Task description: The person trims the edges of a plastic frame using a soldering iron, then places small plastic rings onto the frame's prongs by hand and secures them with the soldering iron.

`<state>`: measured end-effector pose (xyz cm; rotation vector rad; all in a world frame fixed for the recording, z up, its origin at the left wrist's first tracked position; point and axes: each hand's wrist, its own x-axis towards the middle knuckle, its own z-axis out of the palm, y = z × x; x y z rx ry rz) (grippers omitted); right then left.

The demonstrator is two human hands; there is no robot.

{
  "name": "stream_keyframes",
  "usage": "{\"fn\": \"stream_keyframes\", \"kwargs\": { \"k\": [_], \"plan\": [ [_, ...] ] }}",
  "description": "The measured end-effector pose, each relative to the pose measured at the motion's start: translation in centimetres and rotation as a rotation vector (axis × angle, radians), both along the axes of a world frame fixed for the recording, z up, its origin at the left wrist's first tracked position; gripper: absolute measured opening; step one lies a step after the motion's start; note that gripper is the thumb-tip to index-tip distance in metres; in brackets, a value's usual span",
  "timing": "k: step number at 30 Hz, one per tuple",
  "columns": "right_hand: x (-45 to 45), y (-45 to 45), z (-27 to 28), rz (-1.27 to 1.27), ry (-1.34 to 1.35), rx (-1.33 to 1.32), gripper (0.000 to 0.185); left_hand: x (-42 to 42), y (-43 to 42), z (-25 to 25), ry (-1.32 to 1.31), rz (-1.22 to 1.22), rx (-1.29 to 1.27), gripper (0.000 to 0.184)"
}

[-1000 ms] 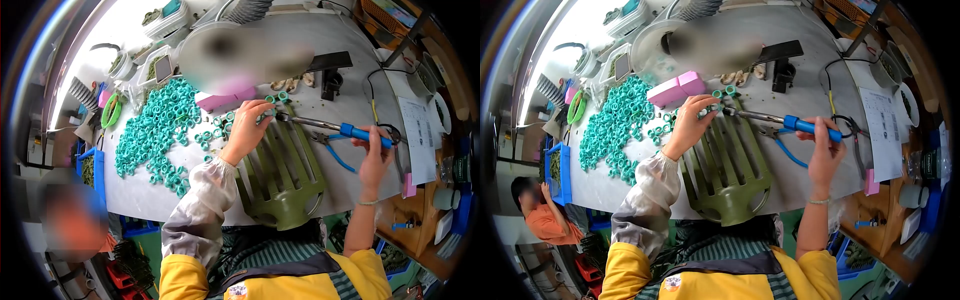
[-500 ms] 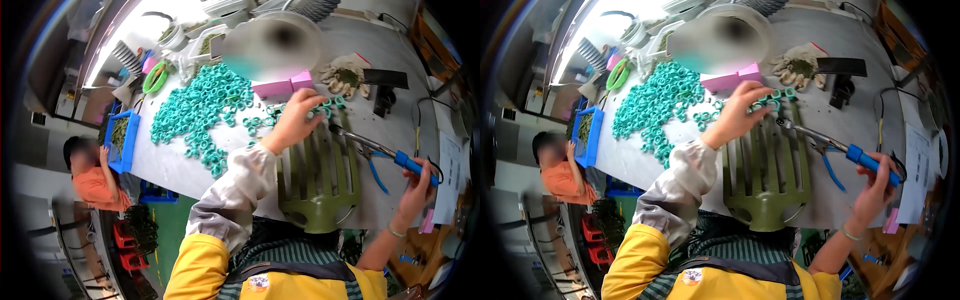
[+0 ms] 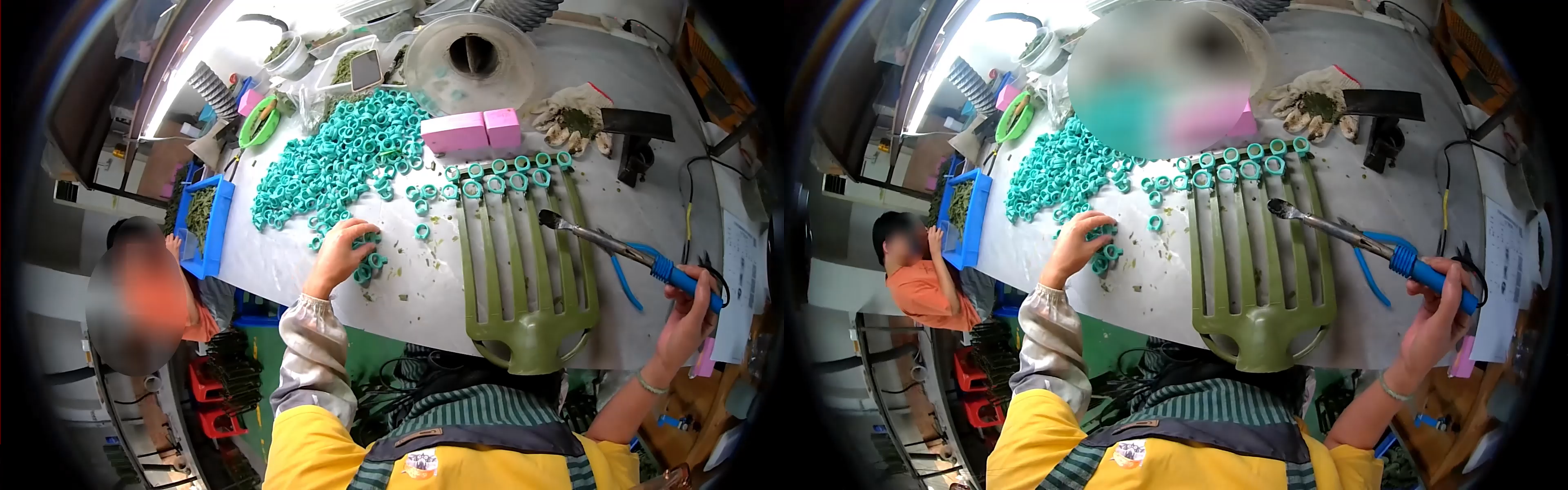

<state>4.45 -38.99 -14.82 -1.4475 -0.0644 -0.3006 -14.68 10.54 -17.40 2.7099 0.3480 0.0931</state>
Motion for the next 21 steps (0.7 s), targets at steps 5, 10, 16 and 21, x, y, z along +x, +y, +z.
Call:
{"fn": "stream_keyframes", "kwargs": {
  "k": [5,10,16,21],
  "plan": [
    [-0.5,-0.5,0.5,-0.059,0.044,0.084,0.024,5.4,-4.7,1.5,-0.187,0.221,-0.605,0.029],
    [0.2,-0.7,0.8,-0.081,-0.029,0.086,0.022,13.6,-13.5,2.9,-0.315,-0.309,-0.423,0.029],
    [1.6,-0.3,0.1,-0.064,-0.044,-0.007,0.024,20.8,-18.8,1.4,-0.369,-0.413,-0.212,0.031],
    [2.7,0.8,-0.8,-0.034,-0.038,0.007,0.025,23.3,-19.6,-1.2,-0.395,-0.483,-0.084,0.029]
  ]
}}
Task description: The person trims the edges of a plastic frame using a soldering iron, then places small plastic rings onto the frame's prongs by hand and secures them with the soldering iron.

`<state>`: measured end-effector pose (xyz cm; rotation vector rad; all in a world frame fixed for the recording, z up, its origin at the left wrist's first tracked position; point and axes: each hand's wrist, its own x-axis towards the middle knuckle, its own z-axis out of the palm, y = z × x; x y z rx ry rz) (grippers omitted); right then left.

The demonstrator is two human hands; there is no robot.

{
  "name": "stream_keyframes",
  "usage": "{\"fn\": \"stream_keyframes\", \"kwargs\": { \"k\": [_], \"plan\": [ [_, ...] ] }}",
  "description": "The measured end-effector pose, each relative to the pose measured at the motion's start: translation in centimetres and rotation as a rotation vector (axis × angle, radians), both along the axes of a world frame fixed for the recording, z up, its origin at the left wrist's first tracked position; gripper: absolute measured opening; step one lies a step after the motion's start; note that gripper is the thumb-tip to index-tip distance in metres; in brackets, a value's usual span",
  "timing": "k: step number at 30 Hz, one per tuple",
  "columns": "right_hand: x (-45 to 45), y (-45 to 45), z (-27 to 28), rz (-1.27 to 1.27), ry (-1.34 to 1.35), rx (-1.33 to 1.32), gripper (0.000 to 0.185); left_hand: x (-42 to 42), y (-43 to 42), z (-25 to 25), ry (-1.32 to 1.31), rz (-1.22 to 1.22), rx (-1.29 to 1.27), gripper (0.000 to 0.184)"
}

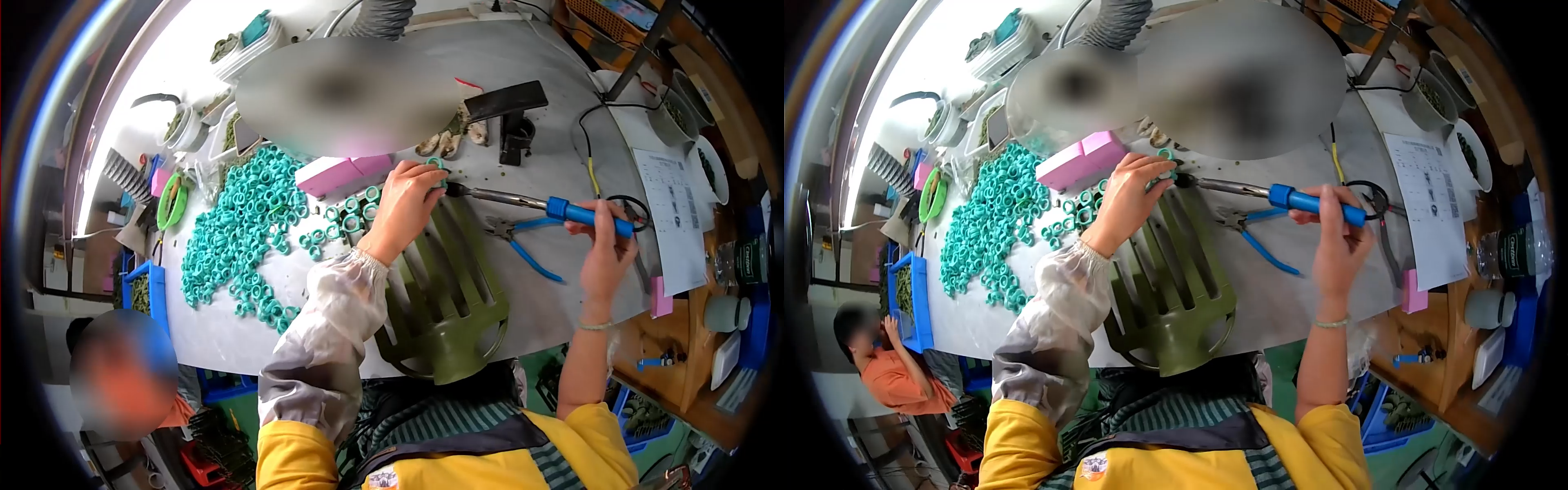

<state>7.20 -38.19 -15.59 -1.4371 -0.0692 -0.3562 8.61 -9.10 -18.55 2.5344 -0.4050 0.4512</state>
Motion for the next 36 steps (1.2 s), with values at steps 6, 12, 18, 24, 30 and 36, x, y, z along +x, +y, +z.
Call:
{"fn": "stream_keyframes", "kwargs": {
  "k": [6,12,18,24,30,36],
  "plan": [
    [0.5,0.5,-0.1,-0.016,0.029,0.022,0.022,0.7,0.2,-0.4,-0.013,-0.048,0.025,0.029],
    [-0.1,-3.0,-0.3,-0.081,0.029,-0.042,0.027,0.1,1.0,0.0,-0.012,-0.097,0.037,0.035],
    [-0.5,-4.8,-0.8,-0.068,0.031,-0.027,0.026,-8.7,13.8,3.6,-0.010,0.360,-0.058,0.034],
    [-1.4,-3.9,-0.8,-0.023,0.041,-0.002,0.025,-25.4,27.1,-0.2,0.544,1.224,0.344,0.042],
    [-2.0,-2.4,0.0,0.010,0.051,-0.037,0.027,-26.4,24.2,-1.6,0.572,0.993,-0.351,0.030],
    [-2.7,-1.3,0.9,0.032,0.045,-0.023,0.027,-24.1,27.8,-0.5,0.146,1.083,0.203,0.021]
  ]
}}
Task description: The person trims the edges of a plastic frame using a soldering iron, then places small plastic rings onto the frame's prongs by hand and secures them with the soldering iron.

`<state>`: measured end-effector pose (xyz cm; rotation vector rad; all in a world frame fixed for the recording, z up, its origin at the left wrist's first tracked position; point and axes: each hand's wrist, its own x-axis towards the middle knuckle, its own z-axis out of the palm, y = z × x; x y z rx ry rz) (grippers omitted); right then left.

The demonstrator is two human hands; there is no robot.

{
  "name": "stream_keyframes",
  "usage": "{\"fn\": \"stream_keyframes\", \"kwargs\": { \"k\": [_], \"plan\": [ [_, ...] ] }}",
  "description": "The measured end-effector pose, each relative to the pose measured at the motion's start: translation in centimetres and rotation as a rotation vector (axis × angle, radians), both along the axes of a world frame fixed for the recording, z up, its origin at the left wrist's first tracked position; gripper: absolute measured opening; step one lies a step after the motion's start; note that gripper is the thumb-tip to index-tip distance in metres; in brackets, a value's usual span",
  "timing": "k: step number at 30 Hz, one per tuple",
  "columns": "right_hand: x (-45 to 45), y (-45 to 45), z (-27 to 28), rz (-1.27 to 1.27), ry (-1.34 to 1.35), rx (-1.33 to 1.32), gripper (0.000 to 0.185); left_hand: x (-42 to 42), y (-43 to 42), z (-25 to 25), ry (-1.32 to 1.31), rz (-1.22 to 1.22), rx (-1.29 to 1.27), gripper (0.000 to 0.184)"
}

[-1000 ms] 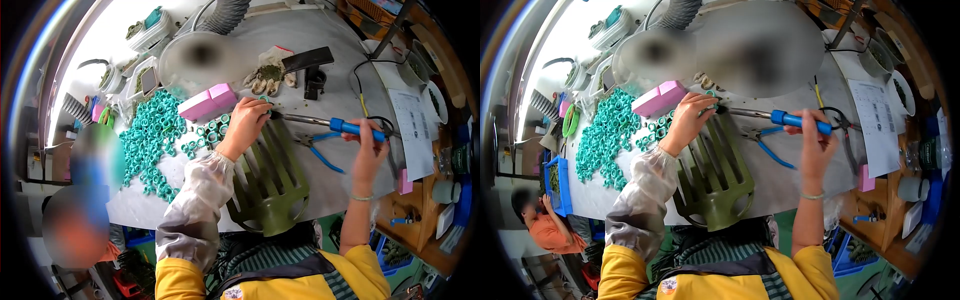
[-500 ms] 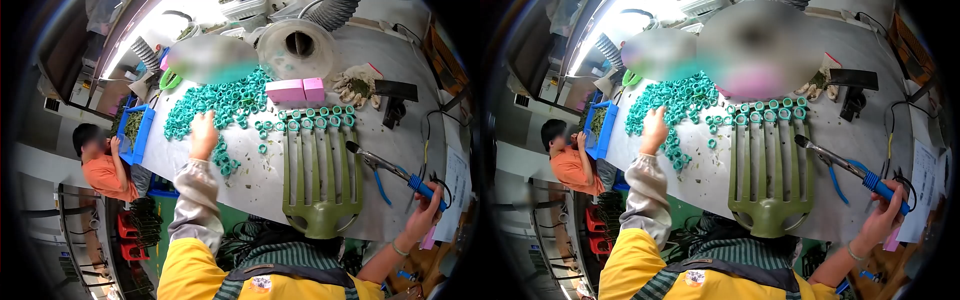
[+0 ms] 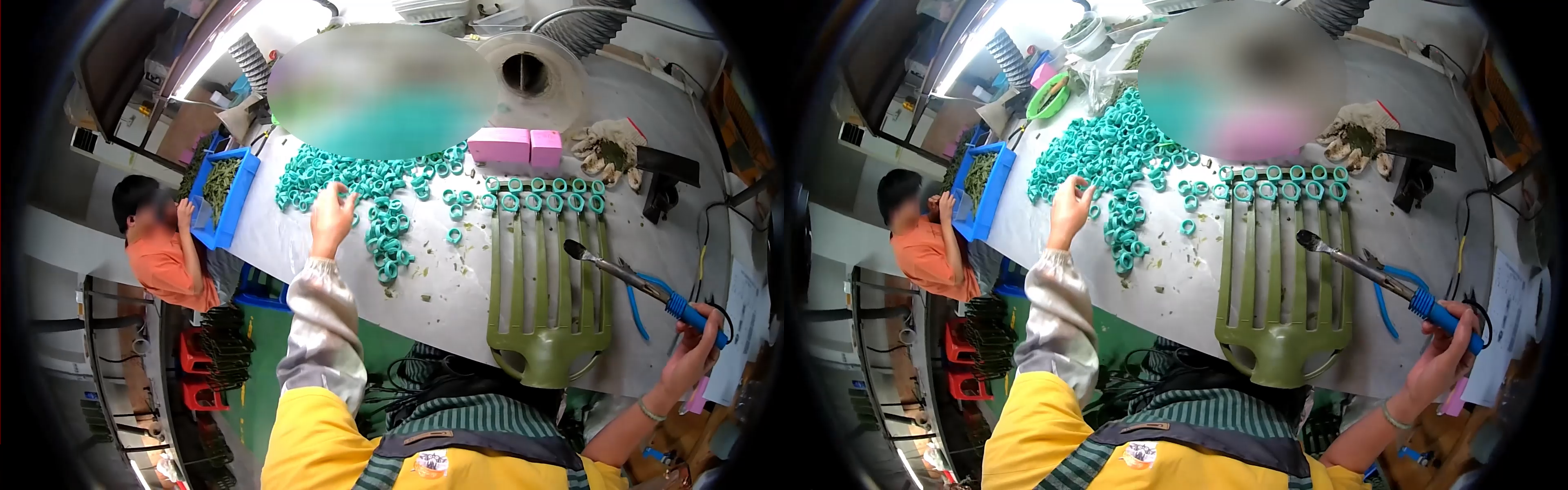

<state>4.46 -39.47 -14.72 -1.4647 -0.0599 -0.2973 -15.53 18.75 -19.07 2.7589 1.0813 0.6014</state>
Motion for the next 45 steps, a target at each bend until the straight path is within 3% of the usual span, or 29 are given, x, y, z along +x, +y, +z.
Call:
{"fn": "stream_keyframes", "kwargs": {
  "k": [2,5,8,12,16,18,23,26,29,36,39,41,44,45],
  "plan": [
    [-0.1,0.2,0.4,0.005,-0.006,-0.001,0.027,0.3,1.4,-0.6,-0.127,-0.195,0.289,0.013],
    [-0.3,0.2,0.8,-0.013,-0.003,-0.013,0.026,-0.1,2.9,-2.2,-0.122,-0.258,-0.126,0.009],
    [-0.2,-0.2,0.6,0.000,-0.005,0.010,0.026,0.1,2.1,-1.6,-0.294,-0.086,-0.287,0.015],
    [-0.3,-0.7,0.5,-0.018,0.012,0.032,0.026,1.4,0.0,0.5,-0.520,-0.102,-1.009,0.026],
    [-0.4,-1.6,0.0,-0.075,0.031,0.065,0.025,5.5,-6.4,3.7,-0.102,-0.219,-0.552,0.032],
    [-0.6,-1.3,0.8,-0.073,-0.007,0.070,0.024,8.4,-11.5,3.7,-0.256,-0.478,-0.589,0.031],
    [0.1,-1.6,0.3,-0.101,-0.044,0.094,0.021,14.6,-23.8,4.7,-0.184,-0.902,-0.809,0.030],
    [0.5,-1.6,0.1,-0.083,-0.039,0.064,0.022,17.6,-27.2,3.6,-0.152,-0.954,-0.777,0.030],
    [0.8,-1.0,-0.3,-0.096,-0.029,0.060,0.024,19.9,-28.6,1.2,-0.240,-1.045,-0.332,0.031],
    [1.8,0.2,-1.2,-0.034,-0.029,0.073,0.022,21.6,-29.6,0.1,-0.179,-1.068,-0.303,0.032],
    [1.3,-0.7,-0.8,-0.175,0.006,0.069,0.022,22.2,-29.5,-0.7,-0.211,-1.122,-0.323,0.032],
    [1.6,-3.0,-1.5,-0.139,0.037,0.040,0.026,21.9,-29.1,-0.9,-0.211,-1.113,-0.316,0.033],
    [1.7,-5.3,-2.4,-0.150,-0.024,-0.080,0.026,20.9,-28.5,0.3,-0.264,-1.130,-0.339,0.041],
    [1.9,-6.5,-2.9,-0.119,-0.017,-0.031,0.025,19.9,-27.3,1.7,-0.291,-1.075,-0.450,0.041]
  ]
}}
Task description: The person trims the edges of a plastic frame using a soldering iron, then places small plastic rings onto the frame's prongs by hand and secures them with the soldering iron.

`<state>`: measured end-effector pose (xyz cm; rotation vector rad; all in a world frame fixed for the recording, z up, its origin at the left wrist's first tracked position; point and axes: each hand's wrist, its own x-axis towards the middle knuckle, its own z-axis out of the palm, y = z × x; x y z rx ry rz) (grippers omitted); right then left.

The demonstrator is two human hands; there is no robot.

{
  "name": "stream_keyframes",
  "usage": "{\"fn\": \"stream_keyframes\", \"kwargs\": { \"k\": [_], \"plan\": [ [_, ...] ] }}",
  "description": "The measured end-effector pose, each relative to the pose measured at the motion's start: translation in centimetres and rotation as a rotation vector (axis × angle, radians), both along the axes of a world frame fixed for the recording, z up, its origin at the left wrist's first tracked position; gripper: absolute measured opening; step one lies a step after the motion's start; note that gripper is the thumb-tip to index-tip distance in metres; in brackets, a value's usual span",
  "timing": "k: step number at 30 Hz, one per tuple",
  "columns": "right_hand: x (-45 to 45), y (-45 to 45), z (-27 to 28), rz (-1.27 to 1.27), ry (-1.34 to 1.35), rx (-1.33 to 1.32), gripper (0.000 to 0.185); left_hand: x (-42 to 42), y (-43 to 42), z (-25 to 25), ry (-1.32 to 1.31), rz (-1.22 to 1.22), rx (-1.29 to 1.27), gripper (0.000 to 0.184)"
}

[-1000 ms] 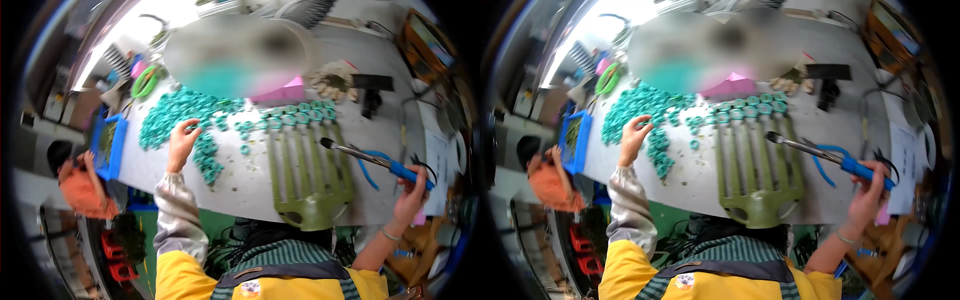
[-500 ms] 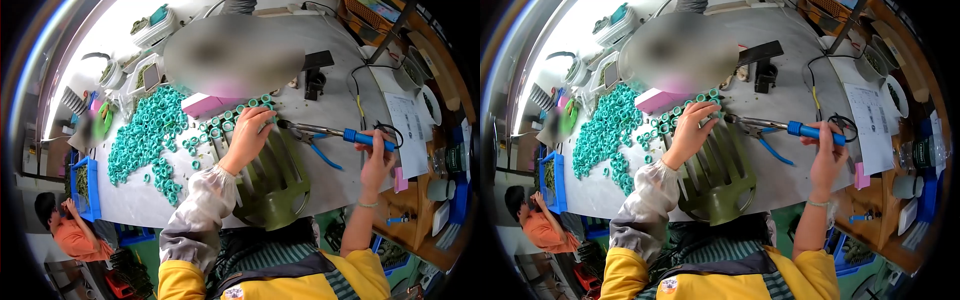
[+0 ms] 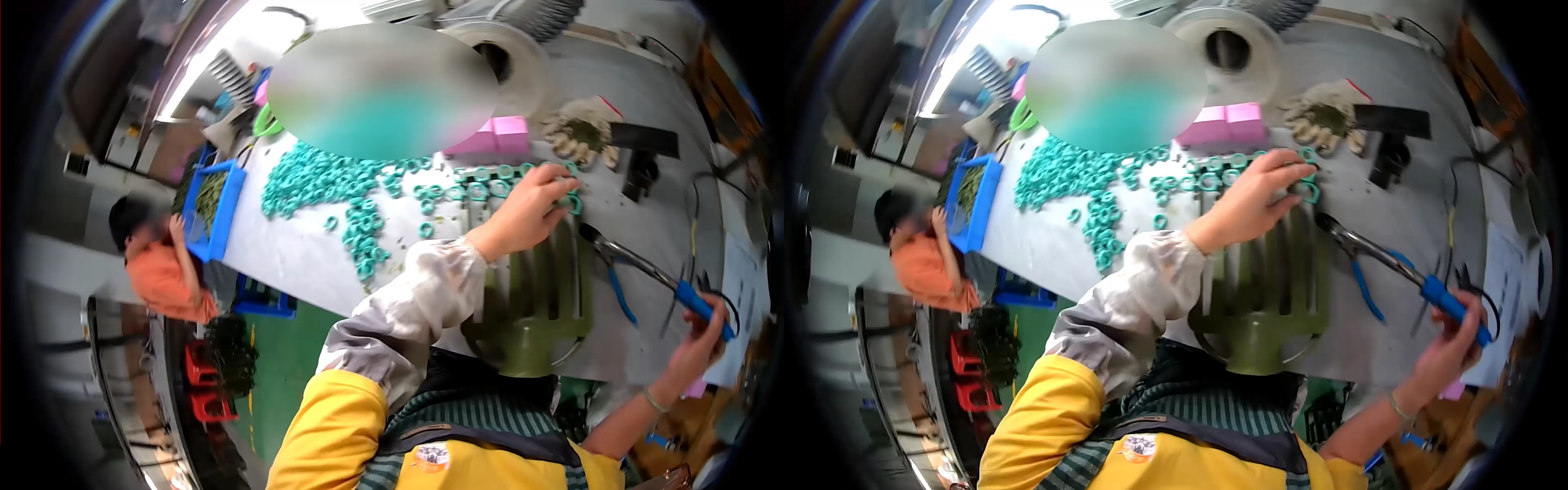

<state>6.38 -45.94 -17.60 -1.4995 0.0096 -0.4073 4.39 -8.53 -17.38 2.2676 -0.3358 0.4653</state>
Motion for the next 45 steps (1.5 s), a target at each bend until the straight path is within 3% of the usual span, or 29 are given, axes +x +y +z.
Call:
{"fn": "stream_keyframes", "kwargs": {
  "k": [1,2,3,4,6,7,9,11,16,19,22,25,29,31,32,40,45],
  "plan": [
    [-0.5,0.6,0.6,-0.019,-0.016,-0.050,0.024,-1.1,1.3,1.2,0.040,0.020,-0.115,0.041],
    [-0.7,0.5,0.8,-0.008,-0.020,-0.061,0.025,-2.3,4.1,1.9,-0.007,0.068,-0.054,0.038],
    [-0.8,0.3,0.9,-0.004,-0.022,-0.074,0.025,-4.4,6.8,2.4,0.110,0.243,-0.231,0.031],
    [-0.8,0.4,0.9,0.018,-0.017,-0.059,0.025,-5.9,10.7,1.7,0.017,0.424,-0.071,0.023],
    [-1.2,0.8,1.0,0.055,-0.011,-0.025,0.026,-11.5,18.7,1.6,0.130,0.709,0.312,0.014],
    [-1.4,1.2,1.1,0.064,-0.003,-0.022,0.026,-14.6,22.4,0.8,0.289,0.806,0.519,0.022],
    [-1.6,2.1,1.3,0.089,0.012,-0.017,0.025,-19.8,26.9,-1.4,0.303,0.787,0.792,0.032],
    [-1.7,2.8,1.3,0.102,0.007,-0.012,0.025,-21.8,26.8,-1.6,0.511,0.768,0.678,0.039],
    [-2.7,5.4,2.8,0.112,0.019,0.001,0.027,-23.6,27.0,-3.1,0.451,0.917,0.263,0.020],
    [-3.6,7.0,3.6,0.131,0.011,0.030,0.028,-25.0,28.0,-3.4,0.389,0.972,0.198,0.022],
    [-4.4,8.9,3.9,0.219,-0.003,0.053,0.028,-23.4,24.8,-1.2,0.437,0.946,-0.142,0.023],
    [-5.4,11.7,4.2,0.226,0.055,0.096,0.025,-19.3,18.3,1.2,0.320,0.623,-0.117,0.025],
    [-5.9,14.8,3.8,0.324,0.048,0.107,0.024,-14.5,11.5,1.3,0.285,0.323,-0.374,0.028],
    [-6.0,15.9,3.3,0.361,0.023,0.092,0.025,-13.0,10.9,0.7,0.245,0.262,-0.204,0.031],
    [-6.0,16.4,3.0,0.369,0.041,0.094,0.026,-12.4,10.6,0.8,0.106,0.288,0.098,0.032],
    [-4.7,19.1,1.1,0.444,0.093,0.186,0.023,-10.2,10.3,-1.3,0.059,0.232,0.226,0.028],
    [-5.0,18.2,2.3,0.431,0.060,0.106,0.023,-10.0,10.3,-1.2,0.061,0.212,0.252,0.029]
  ]
}}
